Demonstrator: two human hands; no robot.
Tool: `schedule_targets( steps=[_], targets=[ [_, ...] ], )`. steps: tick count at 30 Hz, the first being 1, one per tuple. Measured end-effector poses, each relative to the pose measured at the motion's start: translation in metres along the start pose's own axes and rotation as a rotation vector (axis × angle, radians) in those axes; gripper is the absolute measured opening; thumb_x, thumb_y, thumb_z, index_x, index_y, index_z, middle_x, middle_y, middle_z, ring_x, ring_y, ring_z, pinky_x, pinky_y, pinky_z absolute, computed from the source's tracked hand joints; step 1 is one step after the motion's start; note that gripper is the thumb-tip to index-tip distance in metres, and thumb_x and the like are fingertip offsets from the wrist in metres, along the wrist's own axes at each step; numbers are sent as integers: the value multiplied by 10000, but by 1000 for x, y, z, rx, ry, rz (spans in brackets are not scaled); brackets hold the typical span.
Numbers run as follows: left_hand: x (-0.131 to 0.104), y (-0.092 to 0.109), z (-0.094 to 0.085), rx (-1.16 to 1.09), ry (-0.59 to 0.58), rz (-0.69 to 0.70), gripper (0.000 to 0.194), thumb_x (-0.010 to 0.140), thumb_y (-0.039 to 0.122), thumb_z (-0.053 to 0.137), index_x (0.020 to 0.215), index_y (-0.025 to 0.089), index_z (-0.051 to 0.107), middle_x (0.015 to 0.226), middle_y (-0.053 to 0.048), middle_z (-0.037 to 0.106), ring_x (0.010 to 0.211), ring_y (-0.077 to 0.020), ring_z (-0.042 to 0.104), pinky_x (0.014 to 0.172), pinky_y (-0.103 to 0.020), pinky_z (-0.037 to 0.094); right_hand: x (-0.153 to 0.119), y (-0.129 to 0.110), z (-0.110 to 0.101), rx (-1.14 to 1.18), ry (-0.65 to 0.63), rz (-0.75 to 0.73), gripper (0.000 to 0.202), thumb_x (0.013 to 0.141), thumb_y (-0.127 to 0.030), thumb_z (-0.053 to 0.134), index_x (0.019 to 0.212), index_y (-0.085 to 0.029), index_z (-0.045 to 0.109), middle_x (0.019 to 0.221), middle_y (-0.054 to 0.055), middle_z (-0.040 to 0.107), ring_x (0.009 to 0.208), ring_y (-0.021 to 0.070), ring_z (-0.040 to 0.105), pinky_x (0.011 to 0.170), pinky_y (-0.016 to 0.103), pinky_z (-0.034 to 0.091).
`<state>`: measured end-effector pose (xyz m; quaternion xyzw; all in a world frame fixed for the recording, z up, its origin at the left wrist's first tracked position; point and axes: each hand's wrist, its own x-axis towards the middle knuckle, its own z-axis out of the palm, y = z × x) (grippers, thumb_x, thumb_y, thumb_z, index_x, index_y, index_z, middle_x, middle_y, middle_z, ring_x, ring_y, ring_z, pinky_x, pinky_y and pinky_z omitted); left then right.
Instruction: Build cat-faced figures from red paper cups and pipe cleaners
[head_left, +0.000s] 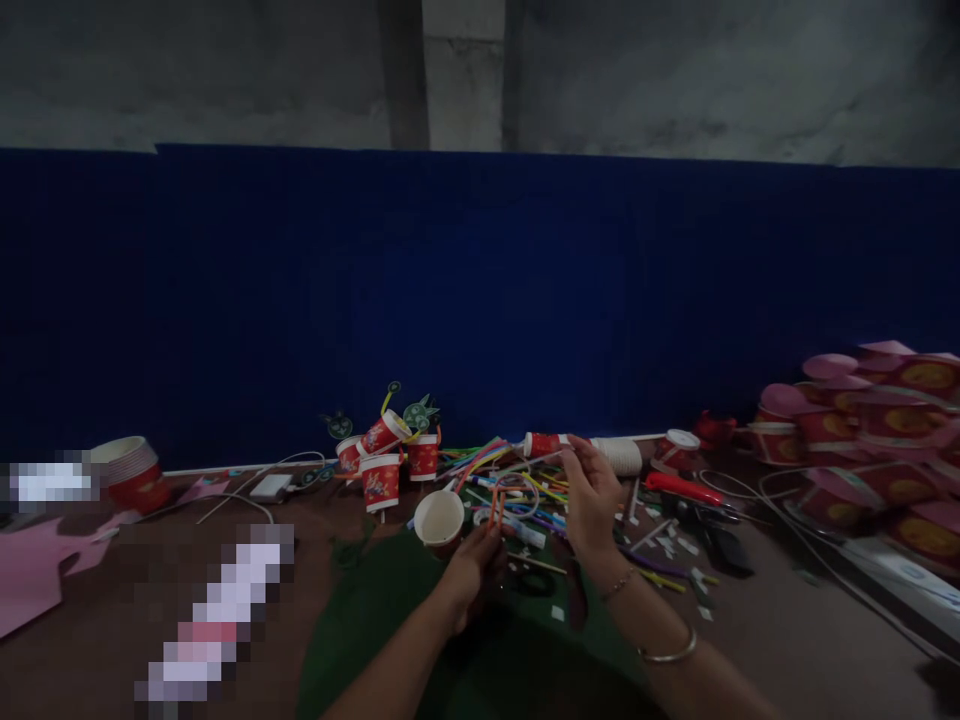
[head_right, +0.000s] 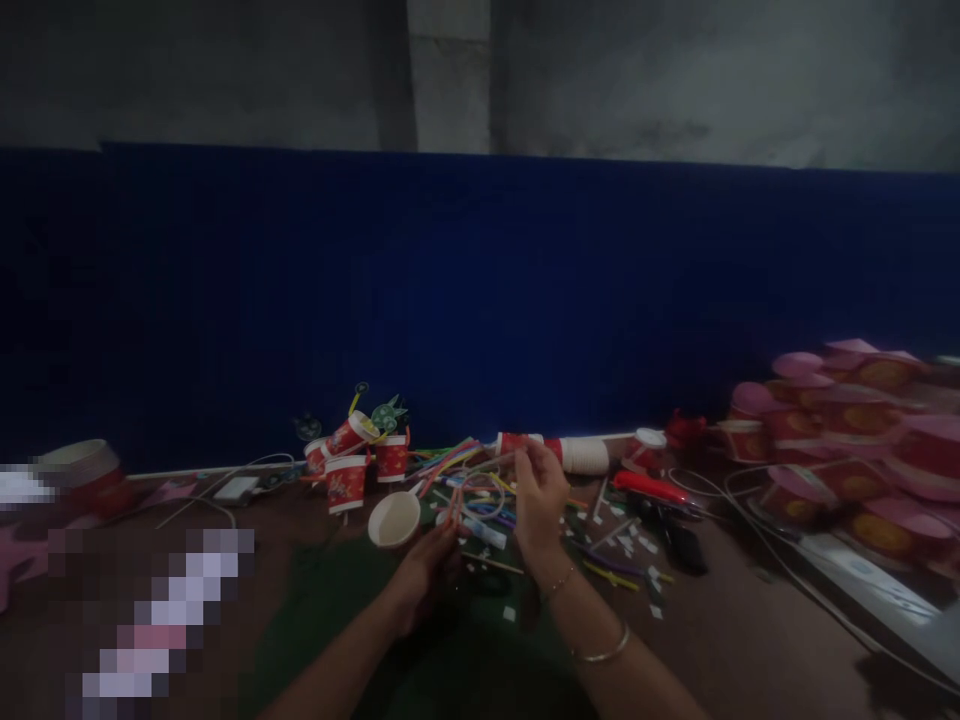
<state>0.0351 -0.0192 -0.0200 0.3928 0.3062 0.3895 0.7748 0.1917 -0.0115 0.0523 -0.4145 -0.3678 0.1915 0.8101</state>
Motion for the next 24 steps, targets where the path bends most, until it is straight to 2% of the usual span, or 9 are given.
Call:
schedule_targets(
  steps=[2, 7, 10, 13, 16, 18, 20, 22, 24],
  targets=[
    [0, 0, -1, -22, -30, 37, 395, 719, 487, 622, 921, 159, 535, 497, 97, 324, 381, -21, 249, 381, -157, 134, -6, -13, -3, -124, -112, -237, 199, 814, -275, 533, 965, -164, 598, 835, 56, 664, 756, 175, 627, 696, 322, 504],
    [-3, 7, 3, -29, 72, -7, 386, 720, 483, 610, 914, 154, 551, 558, 62, 448, 401, -34, 334, 402, -175, 203, -45, -15, -9, -447, -794, -827, 197, 817, -161, 488, 968, -193, 610, 938, 78, 675, 883, 176, 612, 786, 308, 489],
    [-2, 10, 2, -58, 152, 26, 407, 695, 467, 643, 915, 131, 573, 583, 31, 513, 482, -62, 438, 469, -186, 279, -71, -4, -14, -523, -1074, -955, 194, 810, -141, 473, 942, -187, 607, 895, 77, 673, 837, 159, 606, 744, 279, 477],
    [1, 11, -1, -82, 106, 32, 430, 652, 481, 679, 869, 123, 577, 509, 52, 467, 432, -50, 382, 445, -188, 229, -85, -2, -19, -502, -1185, -955, 184, 793, -165, 498, 947, -181, 596, 869, 76, 661, 809, 163, 593, 741, 285, 464],
    [1, 10, -2, -107, 55, 68, 403, 642, 440, 705, 869, 144, 554, 505, 67, 438, 419, -40, 360, 431, -177, 209, -79, -2, -18, -401, -1091, -795, 214, 784, -232, 520, 981, -178, 583, 916, 87, 644, 863, 186, 577, 787, 315, 450],
    [-1, 10, 0, -127, 14, 50, 372, 670, 437, 684, 876, 168, 529, 478, 87, 380, 389, -34, 321, 410, -170, 191, -67, 4, -12, -366, -852, -482, 216, 812, -244, 488, 994, -175, 580, 921, 83, 629, 851, 183, 570, 775, 311, 453],
    [-4, 10, 3, -106, -25, -10, 357, 695, 462, 652, 868, 185, 508, 435, 107, 300, 347, -30, 247, 377, -168, 139, -53, 14, -4, -334, -525, -67, 271, 850, -311, 439, 1031, -159, 571, 869, 68, 617, 747, 162, 562, 679, 283, 469],
    [-6, 11, 5, -35, -43, -54, 354, 716, 486, 622, 872, 192, 498, 418, 114, 263, 325, -31, 206, 354, -171, 99, -42, 25, 3, -257, -488, 242, 336, 829, -417, 445, 940, -146, 612, 730, 35, 593, 581, 130, 522, 537, 253, 457],
    [-9, 12, 7, 49, -68, -81, 371, 733, 509, 595, 907, 197, 494, 435, 111, 290, 315, -32, 216, 338, -173, 95, -37, 33, 6, -139, -528, 384, 389, 755, -453, 548, 1001, -159, 613, 715, 18, 582, 563, 123, 517, 472, 227, 443]
  ],
)
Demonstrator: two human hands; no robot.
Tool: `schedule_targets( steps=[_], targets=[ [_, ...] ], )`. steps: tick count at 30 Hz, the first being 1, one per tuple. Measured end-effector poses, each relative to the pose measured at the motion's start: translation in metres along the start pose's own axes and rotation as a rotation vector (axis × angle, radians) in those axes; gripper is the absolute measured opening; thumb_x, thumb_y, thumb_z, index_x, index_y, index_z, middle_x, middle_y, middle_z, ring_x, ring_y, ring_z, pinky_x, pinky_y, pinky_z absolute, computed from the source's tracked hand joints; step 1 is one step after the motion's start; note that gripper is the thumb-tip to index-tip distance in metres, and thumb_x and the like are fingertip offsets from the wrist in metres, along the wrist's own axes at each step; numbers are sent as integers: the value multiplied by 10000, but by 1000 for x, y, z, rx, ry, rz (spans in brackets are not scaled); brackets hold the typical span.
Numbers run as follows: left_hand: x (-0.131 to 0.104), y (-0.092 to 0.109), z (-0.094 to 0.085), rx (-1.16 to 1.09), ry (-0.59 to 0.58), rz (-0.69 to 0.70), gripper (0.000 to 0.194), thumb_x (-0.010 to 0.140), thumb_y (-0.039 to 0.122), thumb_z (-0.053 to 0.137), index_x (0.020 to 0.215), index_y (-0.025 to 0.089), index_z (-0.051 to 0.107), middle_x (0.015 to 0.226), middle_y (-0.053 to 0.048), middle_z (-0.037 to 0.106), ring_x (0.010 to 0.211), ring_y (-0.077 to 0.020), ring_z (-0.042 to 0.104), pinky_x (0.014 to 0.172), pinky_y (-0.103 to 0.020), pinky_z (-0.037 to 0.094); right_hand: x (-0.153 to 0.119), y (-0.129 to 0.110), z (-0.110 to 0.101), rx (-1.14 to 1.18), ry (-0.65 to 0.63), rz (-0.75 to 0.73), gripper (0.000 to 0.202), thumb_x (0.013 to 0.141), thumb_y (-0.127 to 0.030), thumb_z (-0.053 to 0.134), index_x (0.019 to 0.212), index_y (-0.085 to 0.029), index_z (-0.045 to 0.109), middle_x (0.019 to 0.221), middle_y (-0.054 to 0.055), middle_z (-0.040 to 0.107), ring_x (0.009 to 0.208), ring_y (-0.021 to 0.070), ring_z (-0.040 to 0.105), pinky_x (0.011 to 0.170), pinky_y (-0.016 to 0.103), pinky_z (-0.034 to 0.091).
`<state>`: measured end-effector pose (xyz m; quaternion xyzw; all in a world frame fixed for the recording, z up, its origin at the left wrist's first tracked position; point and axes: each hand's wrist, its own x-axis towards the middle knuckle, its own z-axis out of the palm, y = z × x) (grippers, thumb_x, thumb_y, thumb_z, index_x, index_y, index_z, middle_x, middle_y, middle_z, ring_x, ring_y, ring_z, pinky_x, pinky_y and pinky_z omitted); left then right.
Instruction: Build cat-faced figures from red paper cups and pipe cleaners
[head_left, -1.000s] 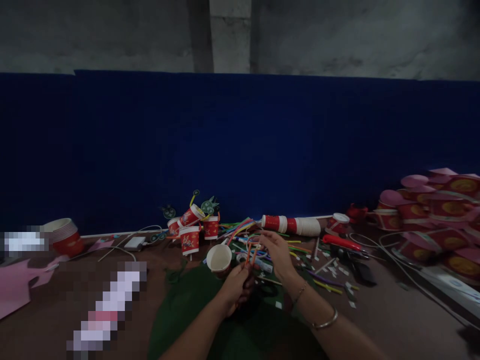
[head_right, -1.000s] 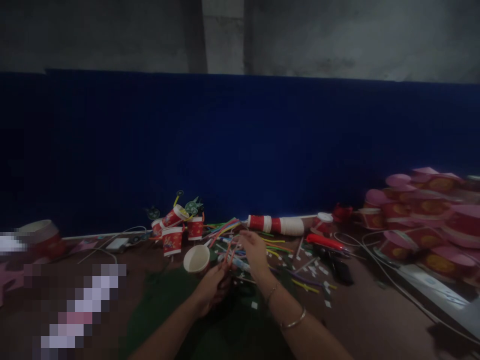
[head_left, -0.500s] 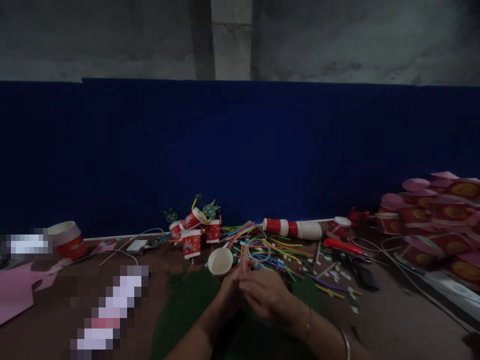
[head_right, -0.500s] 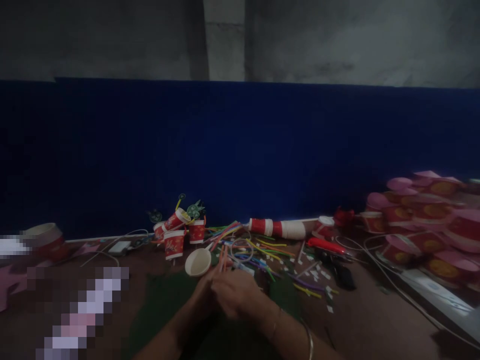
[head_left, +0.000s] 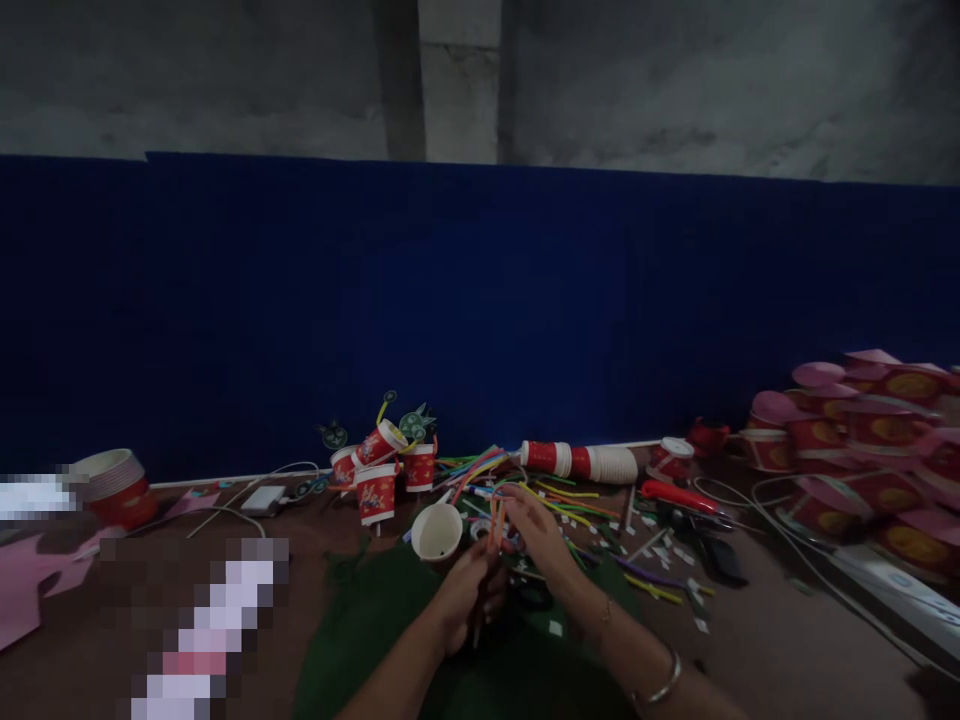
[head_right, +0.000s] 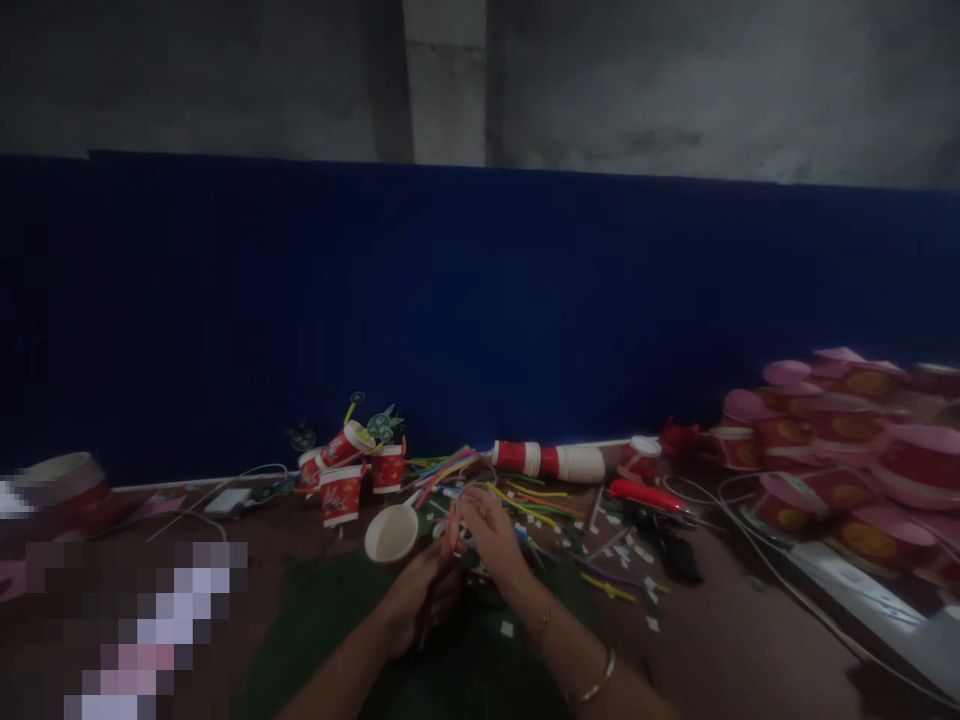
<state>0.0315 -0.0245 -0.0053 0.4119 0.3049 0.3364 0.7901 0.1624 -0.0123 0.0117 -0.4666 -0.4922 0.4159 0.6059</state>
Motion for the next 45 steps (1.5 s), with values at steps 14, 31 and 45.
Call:
schedule_targets(
  steps=[14, 31, 45],
  targets=[
    [-8, 1, 4, 75, -11, -110, 412, 744, 560, 544, 965, 224, 455, 528, 90, 416, 325, -21, 259, 341, -165, 143, -13, 6, 0, 194, 14, 134, 471, 591, -463, 726, 952, -163, 690, 773, 49, 670, 653, 163, 603, 530, 250, 514],
    [-8, 3, 5, 102, -9, -107, 428, 745, 601, 514, 949, 234, 426, 520, 102, 389, 313, -10, 217, 342, -155, 99, -11, 12, -8, -131, -42, -151, 231, 734, -335, 613, 870, -168, 699, 780, 55, 681, 686, 174, 585, 607, 265, 470],
    [-8, 3, 7, 126, -6, -113, 412, 751, 602, 502, 920, 237, 412, 509, 108, 367, 309, -7, 182, 339, -162, 75, -12, 2, 0, 132, -88, 83, 343, 641, -453, 690, 822, -161, 699, 722, 56, 695, 624, 177, 610, 530, 253, 468]
  ],
)
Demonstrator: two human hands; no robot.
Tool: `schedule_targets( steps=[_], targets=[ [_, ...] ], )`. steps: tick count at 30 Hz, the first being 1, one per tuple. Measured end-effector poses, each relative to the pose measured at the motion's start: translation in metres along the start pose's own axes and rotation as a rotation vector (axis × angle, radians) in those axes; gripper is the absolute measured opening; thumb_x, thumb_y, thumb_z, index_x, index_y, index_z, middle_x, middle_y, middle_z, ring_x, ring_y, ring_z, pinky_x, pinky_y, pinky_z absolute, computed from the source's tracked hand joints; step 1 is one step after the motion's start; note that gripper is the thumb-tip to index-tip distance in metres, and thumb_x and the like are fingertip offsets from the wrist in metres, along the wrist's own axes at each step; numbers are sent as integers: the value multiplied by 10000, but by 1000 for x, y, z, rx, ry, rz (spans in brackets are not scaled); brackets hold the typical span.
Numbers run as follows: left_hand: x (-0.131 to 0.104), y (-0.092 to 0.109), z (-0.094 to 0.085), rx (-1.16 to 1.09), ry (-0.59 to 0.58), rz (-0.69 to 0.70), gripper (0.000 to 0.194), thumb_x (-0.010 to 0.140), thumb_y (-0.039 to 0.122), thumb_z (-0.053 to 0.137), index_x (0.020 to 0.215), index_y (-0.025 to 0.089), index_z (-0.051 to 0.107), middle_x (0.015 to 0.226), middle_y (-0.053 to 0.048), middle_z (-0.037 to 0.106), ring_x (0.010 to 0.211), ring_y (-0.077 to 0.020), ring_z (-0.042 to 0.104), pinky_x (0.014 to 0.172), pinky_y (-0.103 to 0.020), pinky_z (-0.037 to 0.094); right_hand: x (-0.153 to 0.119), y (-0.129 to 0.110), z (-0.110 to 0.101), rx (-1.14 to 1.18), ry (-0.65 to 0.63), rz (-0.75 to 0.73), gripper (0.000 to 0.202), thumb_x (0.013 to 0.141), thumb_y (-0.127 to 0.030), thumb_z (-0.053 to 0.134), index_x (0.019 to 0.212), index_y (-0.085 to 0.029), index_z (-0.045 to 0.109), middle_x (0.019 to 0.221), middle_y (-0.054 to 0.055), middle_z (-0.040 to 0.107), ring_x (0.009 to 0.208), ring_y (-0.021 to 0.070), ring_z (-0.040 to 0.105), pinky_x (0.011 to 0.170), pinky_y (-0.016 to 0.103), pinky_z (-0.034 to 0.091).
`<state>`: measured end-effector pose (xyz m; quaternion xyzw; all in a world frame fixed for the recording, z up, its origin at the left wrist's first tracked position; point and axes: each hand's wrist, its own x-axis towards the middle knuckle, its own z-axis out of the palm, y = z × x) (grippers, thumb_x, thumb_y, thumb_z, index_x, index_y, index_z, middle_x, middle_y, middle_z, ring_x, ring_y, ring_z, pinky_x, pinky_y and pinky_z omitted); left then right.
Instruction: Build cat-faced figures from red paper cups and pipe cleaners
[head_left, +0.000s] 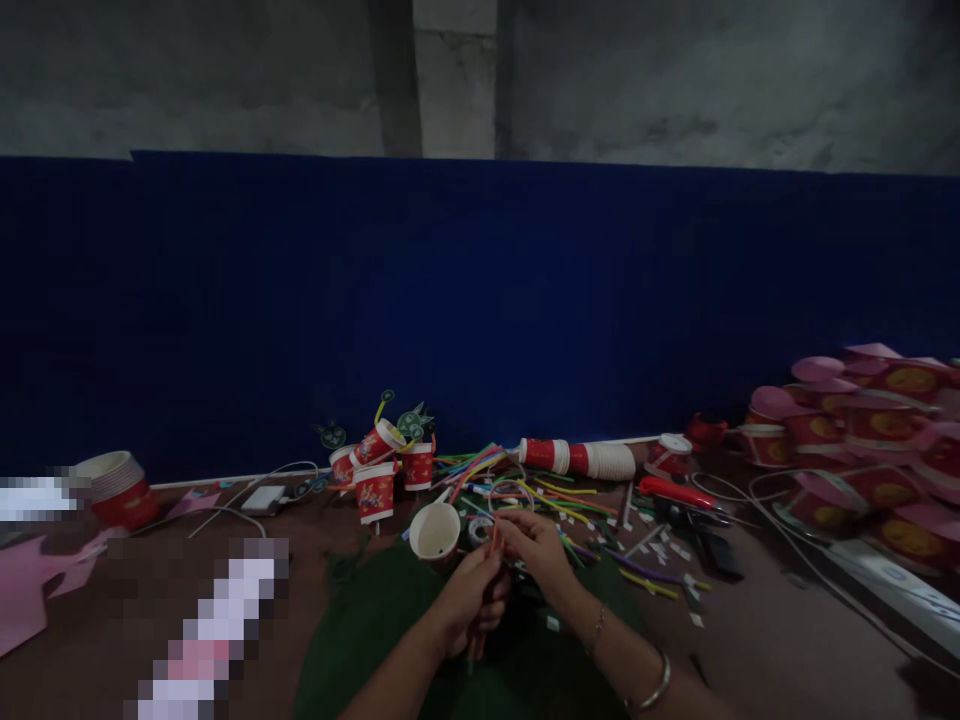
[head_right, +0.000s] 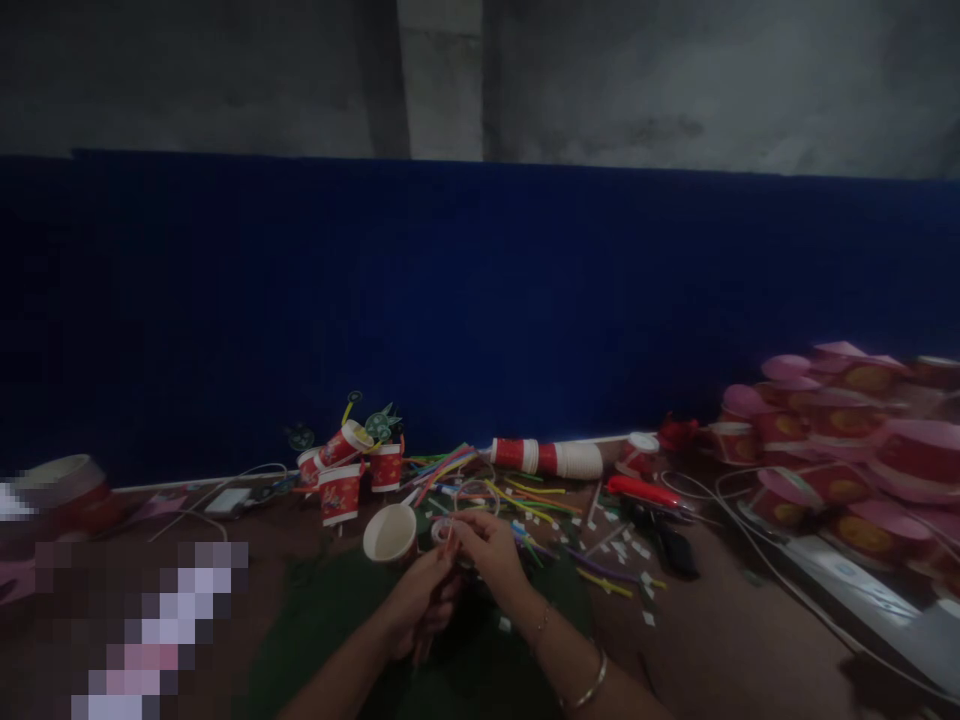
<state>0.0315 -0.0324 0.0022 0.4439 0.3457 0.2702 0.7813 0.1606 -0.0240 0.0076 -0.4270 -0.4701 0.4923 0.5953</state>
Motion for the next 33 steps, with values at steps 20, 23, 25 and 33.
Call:
schedule_targets(
  steps=[20, 23, 25, 33],
  targets=[
    [-2, 2, 1, 8, 20, 3, 451, 741, 605, 512, 1000, 244, 434, 485, 114, 357, 295, -13, 192, 342, -151, 76, -4, 1, -2, 67, -75, -6, 415, 667, -510, 656, 912, -179, 706, 796, 81, 704, 791, 234, 644, 775, 393, 494],
    [-2, 3, 1, 3, 9, -18, 435, 746, 605, 504, 979, 245, 431, 485, 111, 363, 292, -15, 203, 340, -151, 83, -4, 1, -2, 151, -102, 45, 418, 650, -494, 676, 922, -178, 705, 759, 71, 702, 724, 206, 643, 725, 357, 502],
    [-3, 3, 0, 2, -13, -22, 402, 755, 596, 500, 926, 238, 431, 491, 106, 374, 293, -17, 221, 335, -151, 105, -4, 3, -2, 185, -112, 67, 414, 648, -477, 684, 929, -174, 703, 741, 72, 696, 660, 180, 627, 628, 304, 501],
    [-6, 7, 1, -28, -48, -9, 381, 766, 567, 510, 895, 213, 455, 497, 96, 384, 298, -24, 244, 327, -168, 145, -2, 7, -5, 101, -138, -12, 351, 692, -427, 658, 921, -165, 707, 669, 39, 661, 450, 73, 470, 445, 199, 393]
  ],
)
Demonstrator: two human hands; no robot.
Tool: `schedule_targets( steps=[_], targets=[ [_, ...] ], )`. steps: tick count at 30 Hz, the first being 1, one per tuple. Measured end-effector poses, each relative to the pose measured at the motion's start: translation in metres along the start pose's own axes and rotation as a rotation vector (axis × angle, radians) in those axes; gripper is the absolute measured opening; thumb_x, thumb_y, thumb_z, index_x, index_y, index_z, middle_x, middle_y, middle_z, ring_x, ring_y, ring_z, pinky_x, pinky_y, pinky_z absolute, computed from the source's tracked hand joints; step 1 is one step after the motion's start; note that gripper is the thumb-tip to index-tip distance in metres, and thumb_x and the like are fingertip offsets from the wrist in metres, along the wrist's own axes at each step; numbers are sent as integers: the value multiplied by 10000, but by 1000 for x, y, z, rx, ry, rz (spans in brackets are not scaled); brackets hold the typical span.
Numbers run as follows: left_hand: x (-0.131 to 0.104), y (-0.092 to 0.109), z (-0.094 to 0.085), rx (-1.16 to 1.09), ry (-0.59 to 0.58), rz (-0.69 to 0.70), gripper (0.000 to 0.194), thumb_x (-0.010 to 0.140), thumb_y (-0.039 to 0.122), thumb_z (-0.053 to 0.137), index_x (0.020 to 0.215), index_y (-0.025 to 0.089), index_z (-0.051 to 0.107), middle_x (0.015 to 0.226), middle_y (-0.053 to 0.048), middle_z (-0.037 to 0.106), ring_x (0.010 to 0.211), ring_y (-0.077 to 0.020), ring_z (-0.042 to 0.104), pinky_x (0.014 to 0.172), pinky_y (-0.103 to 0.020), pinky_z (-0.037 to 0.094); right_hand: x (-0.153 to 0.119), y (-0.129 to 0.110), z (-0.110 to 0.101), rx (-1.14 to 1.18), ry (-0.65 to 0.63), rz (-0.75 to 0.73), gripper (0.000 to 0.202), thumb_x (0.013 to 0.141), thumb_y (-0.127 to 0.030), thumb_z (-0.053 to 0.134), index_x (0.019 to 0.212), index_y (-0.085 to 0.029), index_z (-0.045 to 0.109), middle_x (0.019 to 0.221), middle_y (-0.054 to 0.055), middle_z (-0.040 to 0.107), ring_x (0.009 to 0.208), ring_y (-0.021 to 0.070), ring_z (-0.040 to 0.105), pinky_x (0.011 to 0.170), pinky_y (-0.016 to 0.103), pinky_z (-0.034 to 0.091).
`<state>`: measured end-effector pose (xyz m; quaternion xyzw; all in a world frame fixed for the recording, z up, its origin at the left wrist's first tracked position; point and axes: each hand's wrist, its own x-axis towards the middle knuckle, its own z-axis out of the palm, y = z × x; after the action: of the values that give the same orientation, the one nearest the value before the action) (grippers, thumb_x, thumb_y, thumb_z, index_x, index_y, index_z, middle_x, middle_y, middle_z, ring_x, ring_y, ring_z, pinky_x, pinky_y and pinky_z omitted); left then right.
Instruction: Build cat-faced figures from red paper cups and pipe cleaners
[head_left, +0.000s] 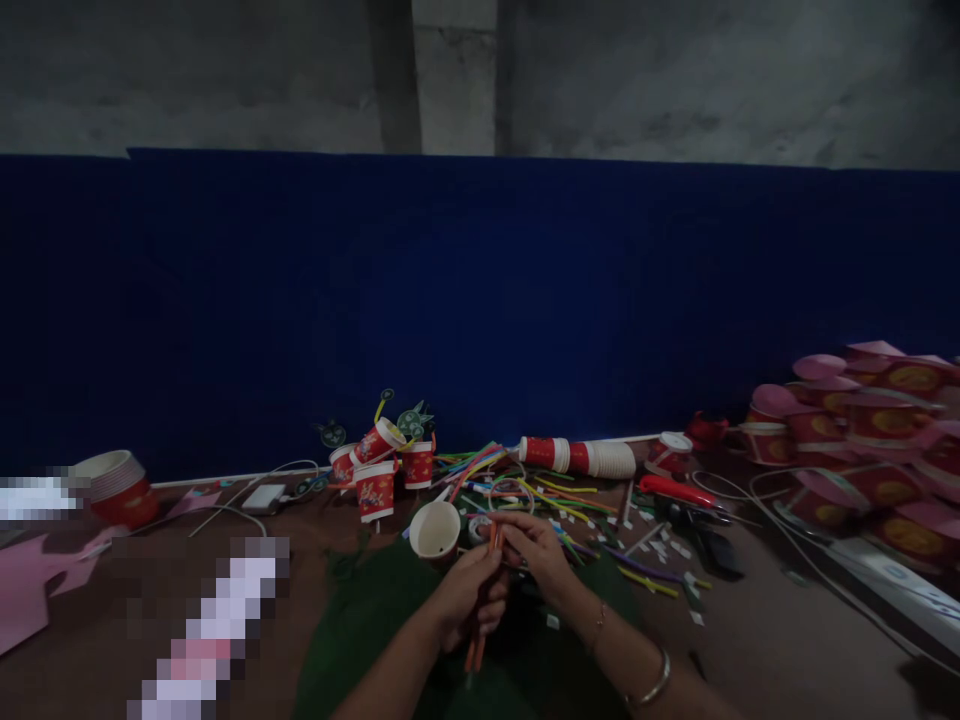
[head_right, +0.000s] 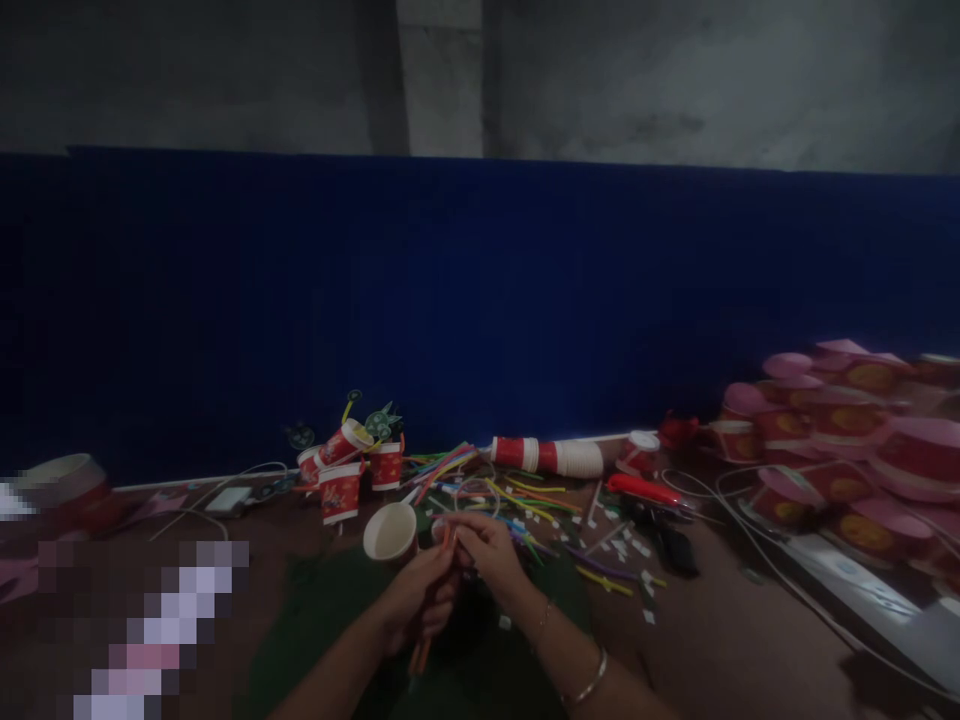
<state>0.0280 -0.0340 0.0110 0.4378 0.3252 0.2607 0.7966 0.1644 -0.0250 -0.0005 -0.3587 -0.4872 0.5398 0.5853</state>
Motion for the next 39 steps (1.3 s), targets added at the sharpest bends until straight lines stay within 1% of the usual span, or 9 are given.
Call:
schedule_targets(
  steps=[5, 12, 17, 21, 24, 27, 29, 34, 39],
  targets=[
    [2, -1, 0, 14, 90, -33, 436, 730, 635, 500, 852, 226, 407, 474, 119, 328, 291, -10, 183, 329, -156, 71, -2, -5, 2, -50, -3, -41, 298, 707, -409, 638, 872, -174, 716, 685, 43, 656, 600, 134, 564, 543, 239, 443],
    [6, -3, -1, 86, 141, 38, 436, 736, 644, 474, 838, 225, 409, 471, 122, 315, 295, -4, 144, 312, -147, 58, 1, 3, 2, -106, 18, -54, 376, 732, -423, 609, 972, -145, 691, 480, -31, 521, 436, 75, 390, 427, 197, 329],
    [5, -2, 0, 135, 150, 42, 450, 737, 655, 454, 897, 235, 426, 477, 118, 331, 308, -14, 162, 311, -143, 87, 0, 5, -1, -215, 19, -118, 327, 772, -414, 583, 979, -187, 697, 758, 49, 689, 700, 172, 601, 653, 291, 483],
    [5, -4, 0, 137, 152, 31, 460, 729, 663, 455, 917, 244, 421, 476, 117, 332, 316, -20, 161, 313, -144, 95, -2, 3, -2, -244, -31, -166, 304, 807, -394, 549, 1011, -217, 688, 993, 80, 691, 949, 229, 604, 874, 383, 444],
    [4, -4, 0, 142, 147, 35, 431, 748, 651, 441, 888, 245, 416, 481, 113, 328, 321, -21, 165, 311, -142, 96, -3, 3, -1, -250, -37, -175, 303, 812, -379, 543, 1027, -219, 683, 947, 68, 699, 873, 214, 622, 833, 369, 468],
    [3, -3, 1, 154, 130, 41, 418, 759, 643, 433, 825, 232, 413, 475, 110, 320, 316, -19, 159, 301, -139, 97, -3, 4, -1, -257, -31, -140, 330, 814, -380, 521, 1042, -200, 678, 730, 42, 690, 591, 158, 589, 608, 304, 495],
    [3, -3, 2, 151, 126, 48, 420, 758, 642, 437, 795, 225, 407, 465, 111, 315, 311, -20, 162, 294, -137, 108, -3, 3, -2, -291, -37, -147, 333, 817, -374, 509, 1042, -198, 679, 696, 36, 674, 538, 143, 555, 549, 282, 474],
    [5, -6, 4, 107, 146, 107, 443, 739, 652, 459, 742, 216, 375, 464, 93, 378, 313, -32, 258, 295, -142, 198, -5, 0, -3, -407, -56, -258, 313, 839, -334, 468, 1046, -225, 675, 881, 49, 676, 724, 171, 598, 706, 311, 482],
    [7, -3, 0, 57, 121, 106, 452, 718, 642, 504, 725, 210, 371, 463, 113, 306, 321, -10, 166, 306, -131, 77, -3, 0, -3, -443, -58, -289, 330, 863, -308, 431, 1094, -207, 644, 942, 66, 671, 887, 198, 600, 844, 350, 447]
  ],
)
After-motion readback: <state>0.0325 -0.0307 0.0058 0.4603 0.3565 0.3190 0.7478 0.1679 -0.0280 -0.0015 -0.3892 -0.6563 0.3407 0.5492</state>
